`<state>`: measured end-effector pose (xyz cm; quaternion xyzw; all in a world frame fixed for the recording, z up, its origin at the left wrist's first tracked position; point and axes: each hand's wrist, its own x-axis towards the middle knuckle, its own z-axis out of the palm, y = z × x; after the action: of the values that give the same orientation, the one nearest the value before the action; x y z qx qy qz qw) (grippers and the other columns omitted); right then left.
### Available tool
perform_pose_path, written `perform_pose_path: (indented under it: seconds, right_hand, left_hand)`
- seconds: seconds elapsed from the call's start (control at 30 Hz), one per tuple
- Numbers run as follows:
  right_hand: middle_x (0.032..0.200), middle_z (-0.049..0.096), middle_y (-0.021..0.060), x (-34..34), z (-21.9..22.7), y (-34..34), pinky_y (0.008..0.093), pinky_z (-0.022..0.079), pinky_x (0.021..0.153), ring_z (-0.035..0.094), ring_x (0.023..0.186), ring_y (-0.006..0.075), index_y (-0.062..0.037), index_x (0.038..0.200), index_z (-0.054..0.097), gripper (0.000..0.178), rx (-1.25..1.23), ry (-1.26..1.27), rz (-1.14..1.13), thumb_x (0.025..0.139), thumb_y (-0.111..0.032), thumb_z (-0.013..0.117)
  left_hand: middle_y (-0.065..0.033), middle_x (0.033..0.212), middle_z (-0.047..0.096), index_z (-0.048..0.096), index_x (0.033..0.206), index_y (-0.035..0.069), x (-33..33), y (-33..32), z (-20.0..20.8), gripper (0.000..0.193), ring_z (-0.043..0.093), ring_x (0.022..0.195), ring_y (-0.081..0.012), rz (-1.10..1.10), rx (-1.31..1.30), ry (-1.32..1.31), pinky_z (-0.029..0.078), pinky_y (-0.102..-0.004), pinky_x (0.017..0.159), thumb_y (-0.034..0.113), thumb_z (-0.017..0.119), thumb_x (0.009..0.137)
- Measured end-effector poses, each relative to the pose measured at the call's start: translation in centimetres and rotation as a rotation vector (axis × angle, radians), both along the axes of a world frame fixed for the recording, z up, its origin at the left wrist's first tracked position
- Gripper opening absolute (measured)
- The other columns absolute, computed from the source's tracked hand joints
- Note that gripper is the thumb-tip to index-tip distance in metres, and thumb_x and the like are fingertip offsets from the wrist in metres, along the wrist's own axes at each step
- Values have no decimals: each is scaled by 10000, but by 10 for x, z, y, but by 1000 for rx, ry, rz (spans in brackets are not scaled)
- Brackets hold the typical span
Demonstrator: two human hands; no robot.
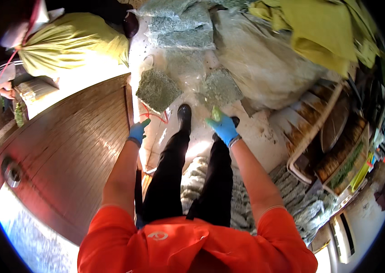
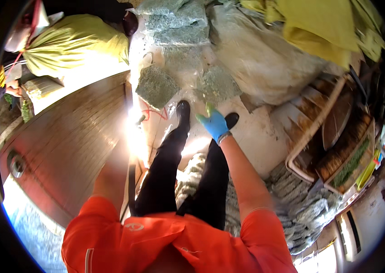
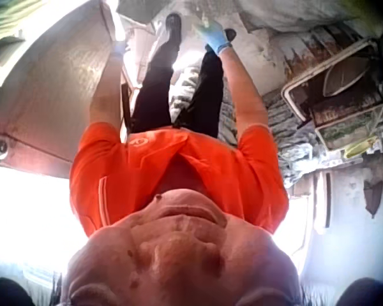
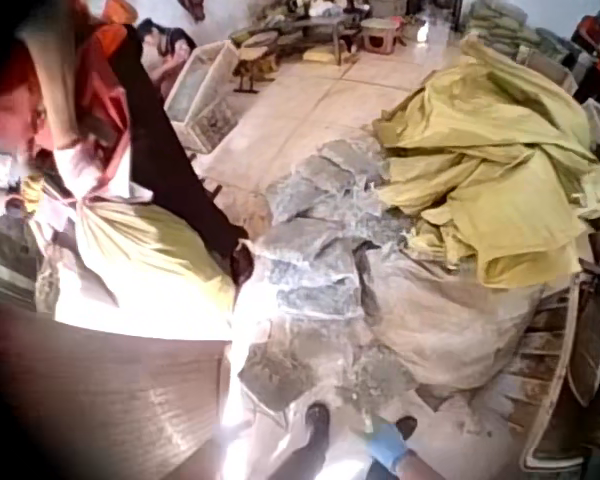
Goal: The person repeatedly picks up clear plastic bags filled with green leafy material and stacks them into a growing pile. The person also briefly handles a yellow sack and a red tie while continuing to stack the bags.
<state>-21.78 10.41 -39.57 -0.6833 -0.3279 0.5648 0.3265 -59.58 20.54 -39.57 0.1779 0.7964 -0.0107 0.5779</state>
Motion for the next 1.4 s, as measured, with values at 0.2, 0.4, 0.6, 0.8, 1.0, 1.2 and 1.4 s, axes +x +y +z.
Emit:
perform_pose_path:
  seconds: [0.2,0.4,0.6,0.8,1.0,1.2,1.4]
  right_hand:
    - [1297,452,299,41,-150,191,361,406,975,502,1170,320,104,1332,339,847,-64,-284,220,756,-392,712]
    - [889,628,103,34,-312,219,271,465,631,579,735,150,38,1007,592,424,-326,-66,-83,751,-263,745]
    - [739,633,69,-12,-288,207,293,473,568,591,661,165,0,823,665,208,-489,159,-173,759,-185,733]
    - [743,602,33,-57,-241,136,257,451,576,514,640,113,21,819,648,250,-274,264,-154,783,-221,700]
    - [626,493,-49,-42,-165,63,215,338,480,427,539,41,-37,784,611,123,-394,266,-313,805,-149,657]
    - [619,462,-78,-2,-146,10,195,282,455,369,515,12,-40,845,622,52,-426,170,-277,835,-90,613]
    - [687,544,-21,12,-49,18,206,352,494,433,567,33,21,903,609,85,-405,313,-247,830,-23,608]
  left_hand:
    - [-39,768,488,601,902,66,-39,13,-165,492,488,701,-154,43,70,133,440,-321,596,487,743,691]
    - [-49,900,558,602,1031,105,-35,33,-269,478,527,684,-178,457,42,-45,456,-313,562,408,776,705]
    - [-99,1210,550,444,1290,114,-57,7,-301,553,559,1066,-281,835,221,-503,490,-457,882,176,702,805]
    - [-131,1293,498,423,1314,16,-63,-2,-268,572,486,1172,-288,887,192,-660,418,-444,982,191,668,828]
    - [-126,1223,550,510,1229,-5,-38,8,-227,484,546,1088,-259,628,339,-370,436,-393,953,116,680,793]
    - [-96,1100,610,551,1172,-20,-6,45,-138,532,582,960,-204,72,335,-141,455,-324,862,107,733,689]
    - [-85,1061,633,583,1126,-19,-20,59,-45,524,599,912,-181,-328,183,-4,475,-314,812,57,735,630]
